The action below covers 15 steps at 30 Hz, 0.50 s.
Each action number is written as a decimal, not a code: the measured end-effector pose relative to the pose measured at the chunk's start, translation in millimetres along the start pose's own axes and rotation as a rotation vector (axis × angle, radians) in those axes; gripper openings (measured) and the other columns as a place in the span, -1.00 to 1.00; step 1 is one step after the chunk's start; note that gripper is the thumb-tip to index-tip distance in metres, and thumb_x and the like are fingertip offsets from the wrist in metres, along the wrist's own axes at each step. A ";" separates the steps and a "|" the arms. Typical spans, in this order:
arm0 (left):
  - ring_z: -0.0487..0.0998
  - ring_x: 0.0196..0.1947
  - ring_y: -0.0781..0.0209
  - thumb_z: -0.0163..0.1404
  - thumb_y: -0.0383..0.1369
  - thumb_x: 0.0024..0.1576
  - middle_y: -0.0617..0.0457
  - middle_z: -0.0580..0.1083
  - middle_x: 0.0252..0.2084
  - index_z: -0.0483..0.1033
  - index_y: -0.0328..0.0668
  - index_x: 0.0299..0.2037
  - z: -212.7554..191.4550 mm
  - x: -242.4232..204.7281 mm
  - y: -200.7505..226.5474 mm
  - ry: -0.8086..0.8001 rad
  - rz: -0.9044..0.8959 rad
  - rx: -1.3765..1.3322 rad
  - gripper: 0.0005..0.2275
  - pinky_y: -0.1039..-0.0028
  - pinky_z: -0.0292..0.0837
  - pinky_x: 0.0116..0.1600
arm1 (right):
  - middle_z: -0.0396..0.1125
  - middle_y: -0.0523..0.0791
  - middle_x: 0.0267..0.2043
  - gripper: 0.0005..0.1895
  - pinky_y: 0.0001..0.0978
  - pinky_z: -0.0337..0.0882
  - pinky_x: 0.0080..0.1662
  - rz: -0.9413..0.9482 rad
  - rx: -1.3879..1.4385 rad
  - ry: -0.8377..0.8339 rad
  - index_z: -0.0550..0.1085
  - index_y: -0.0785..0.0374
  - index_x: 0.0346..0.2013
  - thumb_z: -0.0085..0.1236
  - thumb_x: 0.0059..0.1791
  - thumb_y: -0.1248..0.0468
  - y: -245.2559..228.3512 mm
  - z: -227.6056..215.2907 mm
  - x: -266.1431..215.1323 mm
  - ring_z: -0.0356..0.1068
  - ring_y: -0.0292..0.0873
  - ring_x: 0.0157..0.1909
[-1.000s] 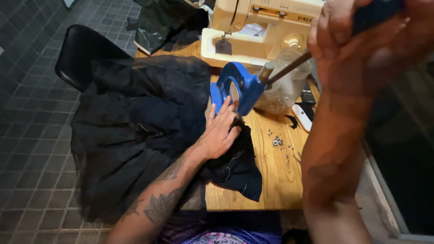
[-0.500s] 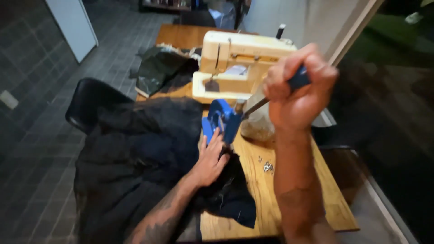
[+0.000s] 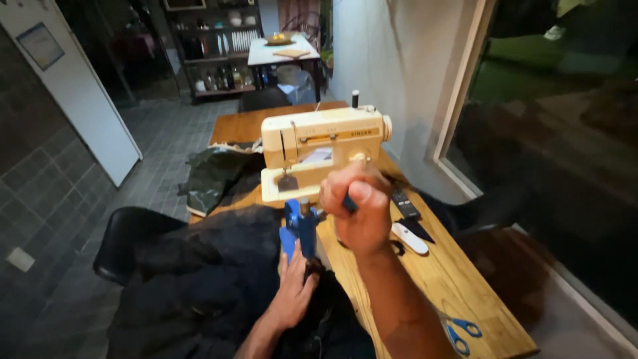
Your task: Attaching metal grommets to a black fabric piece using a manual hand press and scissors
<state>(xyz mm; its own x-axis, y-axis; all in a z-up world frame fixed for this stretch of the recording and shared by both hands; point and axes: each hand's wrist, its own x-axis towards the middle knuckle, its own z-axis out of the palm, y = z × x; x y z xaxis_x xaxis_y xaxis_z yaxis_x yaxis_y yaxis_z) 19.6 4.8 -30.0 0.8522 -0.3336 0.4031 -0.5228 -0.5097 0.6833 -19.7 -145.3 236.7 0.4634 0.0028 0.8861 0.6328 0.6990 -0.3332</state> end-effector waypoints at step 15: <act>-0.32 0.60 -0.04 -0.32 -0.38 0.29 -0.13 0.24 0.37 0.36 -0.20 0.06 8.0 0.3 -16.2 0.009 0.075 0.010 -0.76 -0.01 -0.57 0.51 | 0.04 -0.09 -0.70 -0.59 -0.26 -0.12 -0.48 -0.209 -0.046 -0.030 0.28 0.28 -0.52 0.01 0.07 0.05 -4.9 1.0 -45.1 -0.15 -0.18 -0.67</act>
<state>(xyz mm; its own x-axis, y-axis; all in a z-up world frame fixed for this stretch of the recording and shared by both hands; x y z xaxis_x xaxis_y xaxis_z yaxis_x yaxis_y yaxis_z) 28.1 6.6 -45.7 0.8106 -0.3644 0.4584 -0.5855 -0.4913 0.6448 -44.4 -148.1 198.7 0.3005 -0.1172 0.9465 0.7413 0.6531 -0.1545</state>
